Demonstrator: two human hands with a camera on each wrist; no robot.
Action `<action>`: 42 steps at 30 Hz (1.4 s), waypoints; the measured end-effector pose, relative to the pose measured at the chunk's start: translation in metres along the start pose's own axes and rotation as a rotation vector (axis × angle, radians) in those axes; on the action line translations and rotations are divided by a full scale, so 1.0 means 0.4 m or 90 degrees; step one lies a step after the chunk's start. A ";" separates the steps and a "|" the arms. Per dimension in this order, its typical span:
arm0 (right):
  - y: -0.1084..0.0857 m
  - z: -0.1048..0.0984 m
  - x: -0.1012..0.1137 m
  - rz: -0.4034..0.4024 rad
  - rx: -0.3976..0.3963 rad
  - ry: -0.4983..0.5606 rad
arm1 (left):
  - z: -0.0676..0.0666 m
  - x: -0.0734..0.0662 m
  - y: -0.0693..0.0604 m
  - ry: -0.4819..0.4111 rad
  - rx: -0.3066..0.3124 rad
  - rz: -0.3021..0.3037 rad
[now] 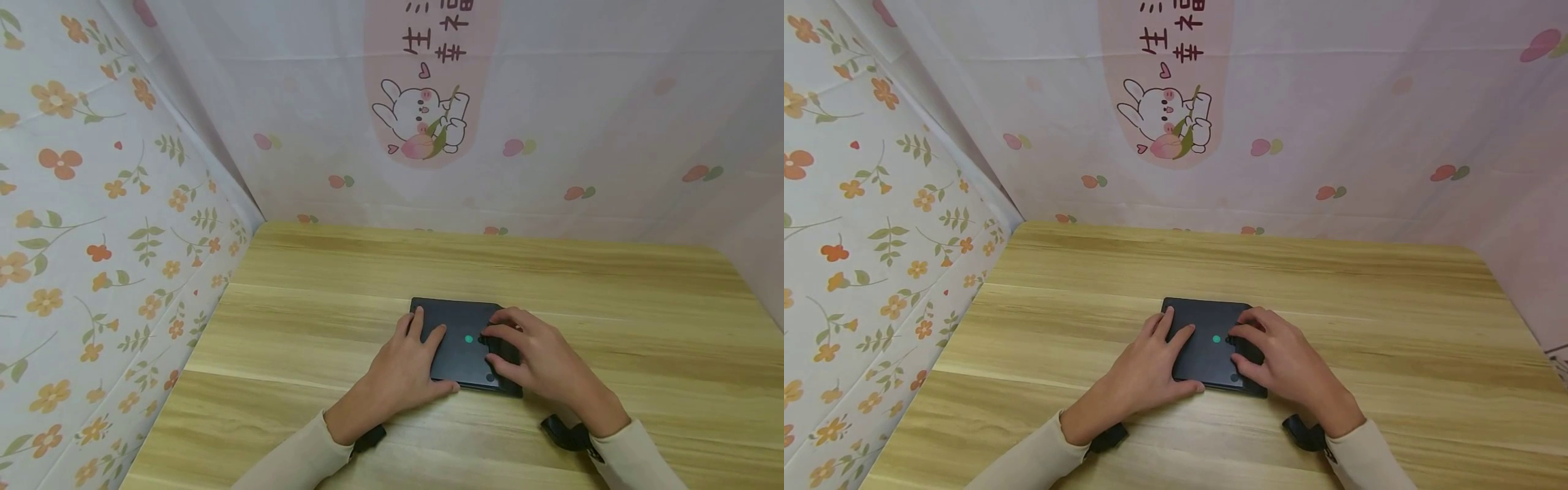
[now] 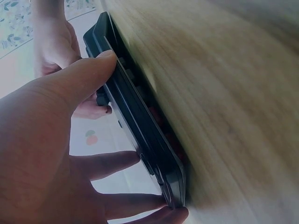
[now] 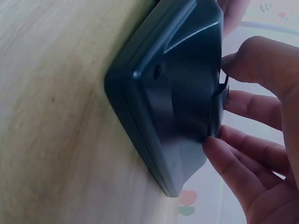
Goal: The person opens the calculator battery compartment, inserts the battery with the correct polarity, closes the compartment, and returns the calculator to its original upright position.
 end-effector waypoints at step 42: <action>-0.001 -0.011 -0.002 0.062 0.009 -0.002 | -0.002 0.001 0.000 -0.002 -0.001 -0.003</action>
Point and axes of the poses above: each hand's wrist, its own y-axis towards the middle knuckle, its own z-axis out of the palm, x = y × z, the point moved 6 cm from there along y, towards the middle knuckle, and after that the axes turned 15 degrees about -x, right-handed, at the moved point
